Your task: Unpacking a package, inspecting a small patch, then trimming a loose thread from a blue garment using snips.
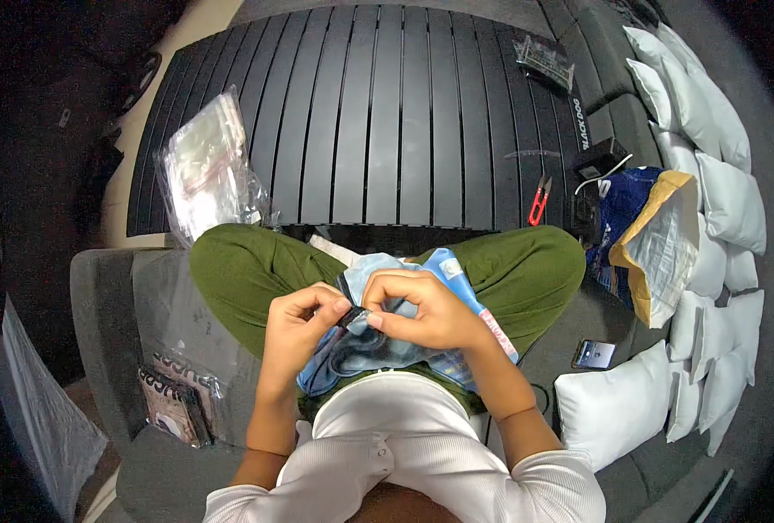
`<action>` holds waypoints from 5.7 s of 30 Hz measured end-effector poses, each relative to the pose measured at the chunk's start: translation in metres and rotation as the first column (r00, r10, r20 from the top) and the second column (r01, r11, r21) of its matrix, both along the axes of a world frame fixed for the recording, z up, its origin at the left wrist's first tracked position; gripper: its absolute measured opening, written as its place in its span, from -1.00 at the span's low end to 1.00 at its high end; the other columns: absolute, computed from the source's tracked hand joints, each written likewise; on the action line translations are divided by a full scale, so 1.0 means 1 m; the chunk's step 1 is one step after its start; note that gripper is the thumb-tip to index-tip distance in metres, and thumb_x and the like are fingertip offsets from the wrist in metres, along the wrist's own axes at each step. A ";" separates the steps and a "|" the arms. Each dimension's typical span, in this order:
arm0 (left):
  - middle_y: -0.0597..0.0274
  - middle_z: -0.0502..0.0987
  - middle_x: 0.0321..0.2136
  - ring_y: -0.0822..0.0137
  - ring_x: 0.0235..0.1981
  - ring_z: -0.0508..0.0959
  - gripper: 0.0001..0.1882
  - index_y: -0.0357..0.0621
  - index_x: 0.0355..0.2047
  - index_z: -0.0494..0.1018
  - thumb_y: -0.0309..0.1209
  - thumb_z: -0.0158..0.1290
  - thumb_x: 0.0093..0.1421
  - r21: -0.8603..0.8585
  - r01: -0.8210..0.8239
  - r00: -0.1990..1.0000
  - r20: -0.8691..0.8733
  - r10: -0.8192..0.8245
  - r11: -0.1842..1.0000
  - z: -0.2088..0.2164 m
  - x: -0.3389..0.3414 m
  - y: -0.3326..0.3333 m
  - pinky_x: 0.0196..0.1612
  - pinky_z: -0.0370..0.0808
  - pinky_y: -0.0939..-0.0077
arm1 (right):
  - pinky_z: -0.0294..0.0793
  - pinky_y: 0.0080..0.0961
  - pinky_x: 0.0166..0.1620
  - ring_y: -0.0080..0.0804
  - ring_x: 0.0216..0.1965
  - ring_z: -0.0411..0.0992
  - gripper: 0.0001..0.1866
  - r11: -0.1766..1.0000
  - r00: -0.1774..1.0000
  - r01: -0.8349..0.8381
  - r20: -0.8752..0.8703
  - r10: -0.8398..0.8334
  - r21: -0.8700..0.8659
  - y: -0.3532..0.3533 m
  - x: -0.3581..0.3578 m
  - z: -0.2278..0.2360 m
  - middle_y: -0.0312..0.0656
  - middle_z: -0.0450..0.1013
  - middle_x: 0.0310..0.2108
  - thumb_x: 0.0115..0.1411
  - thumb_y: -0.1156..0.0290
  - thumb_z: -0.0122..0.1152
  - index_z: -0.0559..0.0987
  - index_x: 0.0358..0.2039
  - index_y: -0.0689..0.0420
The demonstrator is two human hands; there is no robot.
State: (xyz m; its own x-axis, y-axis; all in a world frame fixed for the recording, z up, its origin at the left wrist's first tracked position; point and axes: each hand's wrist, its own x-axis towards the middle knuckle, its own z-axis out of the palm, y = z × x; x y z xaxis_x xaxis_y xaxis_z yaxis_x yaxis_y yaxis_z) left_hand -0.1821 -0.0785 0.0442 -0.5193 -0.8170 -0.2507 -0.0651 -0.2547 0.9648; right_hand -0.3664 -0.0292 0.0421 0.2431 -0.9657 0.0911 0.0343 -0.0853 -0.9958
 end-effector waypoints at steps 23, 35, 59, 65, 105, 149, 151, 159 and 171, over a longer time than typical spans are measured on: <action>0.39 0.46 -0.50 0.63 -0.44 0.36 -0.87 -0.32 -0.41 0.50 -0.48 0.05 0.09 0.373 0.111 0.969 -0.245 -0.017 0.921 0.010 -0.008 -0.001 -0.34 0.30 0.75 | 0.20 -0.63 -0.28 -0.54 -0.39 0.21 -0.85 0.946 0.947 0.109 0.258 -0.193 0.305 0.009 -0.003 0.001 -0.27 0.27 -0.49 0.07 0.39 0.06 0.35 -0.52 0.18; 0.27 0.52 -0.44 0.60 -0.43 0.44 -0.81 -0.36 -0.34 0.49 -0.45 0.04 0.11 0.316 -0.019 0.974 -0.209 0.089 0.949 0.007 -0.013 0.001 -0.34 0.38 0.77 | 0.33 -0.49 -0.37 -0.33 -0.40 0.33 -0.73 0.721 0.649 0.320 -0.411 -0.640 -0.615 -0.002 0.010 0.014 -0.25 0.41 -0.37 -0.29 0.47 0.36 0.57 -0.47 0.10; 0.36 0.49 -0.56 0.66 -0.56 0.36 -0.84 -0.34 -0.42 0.51 -0.46 0.05 0.09 0.265 -0.103 0.983 -0.122 0.139 0.959 0.010 -0.020 0.008 -0.50 0.26 0.80 | 0.33 -0.47 -0.27 -0.29 -0.33 0.35 -0.84 0.753 0.683 0.354 -0.396 -0.613 -0.555 0.003 0.011 0.013 -0.16 0.41 -0.34 -0.19 0.53 0.28 0.53 -0.51 0.17; 0.40 0.47 -0.57 0.68 -0.56 0.35 -0.86 -0.32 -0.39 0.51 -0.47 0.06 0.09 0.272 -0.075 0.989 -0.102 0.106 0.959 0.010 -0.019 0.008 -0.51 0.24 0.84 | 0.33 -0.47 -0.28 -0.28 -0.34 0.34 -0.86 0.742 0.667 0.342 -0.407 -0.624 -0.577 0.002 0.008 0.013 -0.20 0.42 -0.34 -0.19 0.56 0.25 0.51 -0.53 0.17; 0.34 0.27 -0.64 0.54 -0.61 0.25 -0.62 -0.21 -0.48 0.27 -0.17 -0.33 0.28 0.349 0.242 0.934 -0.337 -0.120 0.905 0.002 -0.035 0.009 -0.47 0.22 0.70 | 0.21 -0.47 -0.05 -0.38 -0.17 0.25 -0.88 0.954 0.943 0.292 -0.141 -0.300 -0.072 0.006 0.008 0.015 -0.07 0.26 -0.19 0.12 0.43 -0.03 0.35 -0.50 0.19; 0.23 0.38 -0.22 0.43 -0.19 0.36 -0.62 -0.32 -0.11 0.31 -0.24 -0.19 0.23 0.541 0.489 0.841 -0.500 -0.206 0.684 -0.031 -0.040 0.001 -0.06 0.24 0.60 | 0.21 -0.50 -0.06 -0.43 -0.15 0.23 -0.83 0.940 0.950 0.289 0.070 -0.305 0.184 0.005 -0.012 0.012 -0.14 0.25 -0.19 0.07 0.36 0.05 0.40 -0.56 0.17; 0.21 0.39 -0.28 0.43 -0.25 0.38 -0.65 -0.29 -0.15 0.31 -0.26 -0.16 0.20 0.514 0.583 0.755 -0.628 -0.186 0.630 -0.035 -0.042 -0.001 -0.14 0.28 0.58 | 0.20 -0.49 -0.04 -0.43 -0.15 0.23 -0.83 0.939 0.960 0.223 0.106 -0.258 0.260 0.005 -0.012 0.015 -0.13 0.25 -0.19 0.07 0.36 0.05 0.41 -0.56 0.18; 0.40 0.40 -0.34 0.67 -0.35 0.34 -0.82 -0.17 -0.20 0.34 -0.50 -0.06 0.16 0.337 0.282 0.882 -0.460 -0.104 0.898 -0.033 -0.046 0.001 -0.26 0.26 0.80 | 0.17 -0.51 -0.05 -0.44 -0.14 0.22 -0.87 0.941 0.941 0.335 -0.075 -0.331 0.046 0.001 -0.022 0.000 -0.14 0.26 -0.19 0.06 0.40 0.06 0.42 -0.52 0.20; 0.37 0.47 -0.40 0.62 -0.34 0.38 -0.79 -0.28 -0.26 0.44 -0.42 0.04 0.11 0.214 0.229 0.962 -0.197 -0.187 0.950 -0.019 -0.045 -0.001 -0.21 0.31 0.72 | 0.16 -0.52 -0.04 -0.41 -0.12 0.22 -0.87 0.928 0.919 0.373 -0.131 -0.372 -0.019 0.001 -0.022 -0.003 -0.13 0.27 -0.19 0.07 0.42 0.06 0.40 -0.53 0.19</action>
